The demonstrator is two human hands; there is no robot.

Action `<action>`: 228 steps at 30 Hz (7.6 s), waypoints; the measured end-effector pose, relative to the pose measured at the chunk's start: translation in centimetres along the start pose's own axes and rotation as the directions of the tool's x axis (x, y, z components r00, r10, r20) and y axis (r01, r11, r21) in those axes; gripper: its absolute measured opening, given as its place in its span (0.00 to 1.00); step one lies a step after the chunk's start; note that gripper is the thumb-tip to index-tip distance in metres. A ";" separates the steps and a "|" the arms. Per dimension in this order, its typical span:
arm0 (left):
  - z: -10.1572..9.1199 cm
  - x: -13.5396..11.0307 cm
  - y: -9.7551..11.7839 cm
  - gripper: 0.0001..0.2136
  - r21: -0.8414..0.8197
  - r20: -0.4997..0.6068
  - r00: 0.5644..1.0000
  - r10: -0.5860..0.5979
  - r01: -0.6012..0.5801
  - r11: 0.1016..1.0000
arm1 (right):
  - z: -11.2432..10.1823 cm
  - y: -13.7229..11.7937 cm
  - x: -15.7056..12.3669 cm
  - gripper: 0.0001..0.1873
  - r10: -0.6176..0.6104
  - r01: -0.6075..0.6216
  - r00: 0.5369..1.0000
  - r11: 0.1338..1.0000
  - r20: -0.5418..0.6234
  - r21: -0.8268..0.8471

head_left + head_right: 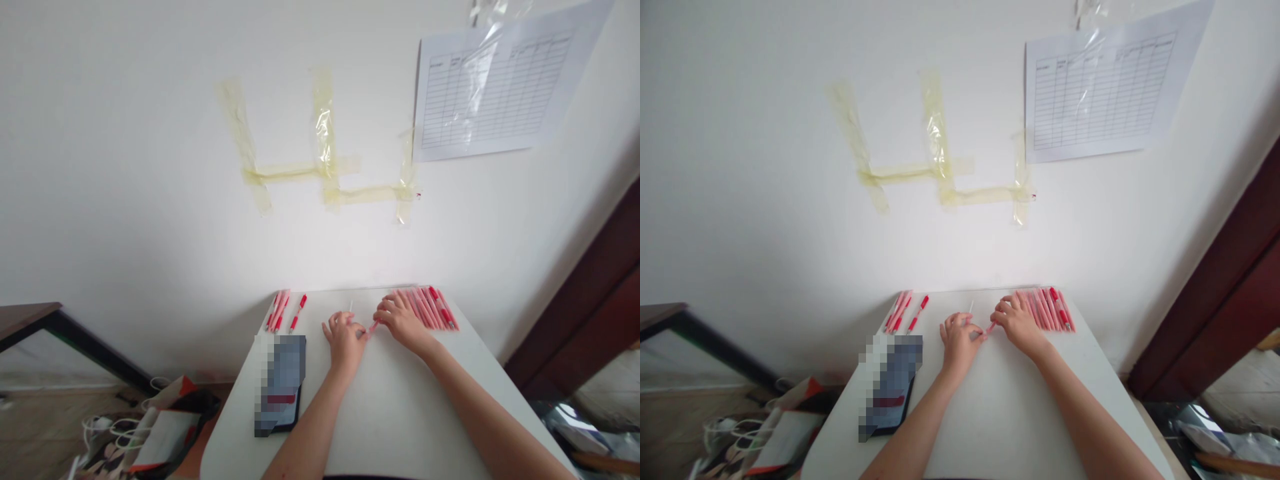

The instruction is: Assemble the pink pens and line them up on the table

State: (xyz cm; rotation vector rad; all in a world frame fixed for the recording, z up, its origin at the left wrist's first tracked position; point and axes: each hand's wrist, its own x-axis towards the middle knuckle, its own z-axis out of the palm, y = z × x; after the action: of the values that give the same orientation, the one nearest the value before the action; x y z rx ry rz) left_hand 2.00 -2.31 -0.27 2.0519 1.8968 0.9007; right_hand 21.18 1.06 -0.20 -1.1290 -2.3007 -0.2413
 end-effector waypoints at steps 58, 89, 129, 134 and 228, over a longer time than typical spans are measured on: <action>0.0 -0.2 0.3 0.03 0.111 -0.081 0.993 0.091 -0.082 0.990 | 0.7 1.5 -0.6 0.12 0.136 -0.136 0.990 0.991 0.021 -0.005; 1.0 0.3 0.3 0.01 0.123 -0.056 0.992 0.113 -0.105 0.987 | -0.6 1.5 -0.5 0.13 0.169 -0.163 0.984 0.982 0.057 -0.090; 0.0 0.8 -0.4 0.03 0.151 -0.026 0.998 0.050 -0.046 0.987 | 0.2 1.2 -0.6 0.18 0.122 -0.127 0.982 0.992 0.148 0.025; 0.4 0.7 -0.4 0.02 0.150 -0.031 0.997 0.066 -0.060 0.987 | 0.3 1.3 -0.7 0.18 0.118 -0.123 0.983 0.992 0.141 0.029; -2.5 1.8 -1.7 0.06 0.043 -0.309 0.929 -0.204 0.227 0.973 | 0.2 -2.0 1.3 0.15 0.151 -0.157 0.984 0.986 -0.090 -0.064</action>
State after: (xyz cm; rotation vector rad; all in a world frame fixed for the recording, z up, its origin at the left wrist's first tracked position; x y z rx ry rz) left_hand -0.84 -0.98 1.37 1.7774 2.2948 1.1546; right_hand 18.88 0.72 0.49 -1.3001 -2.1334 -0.3083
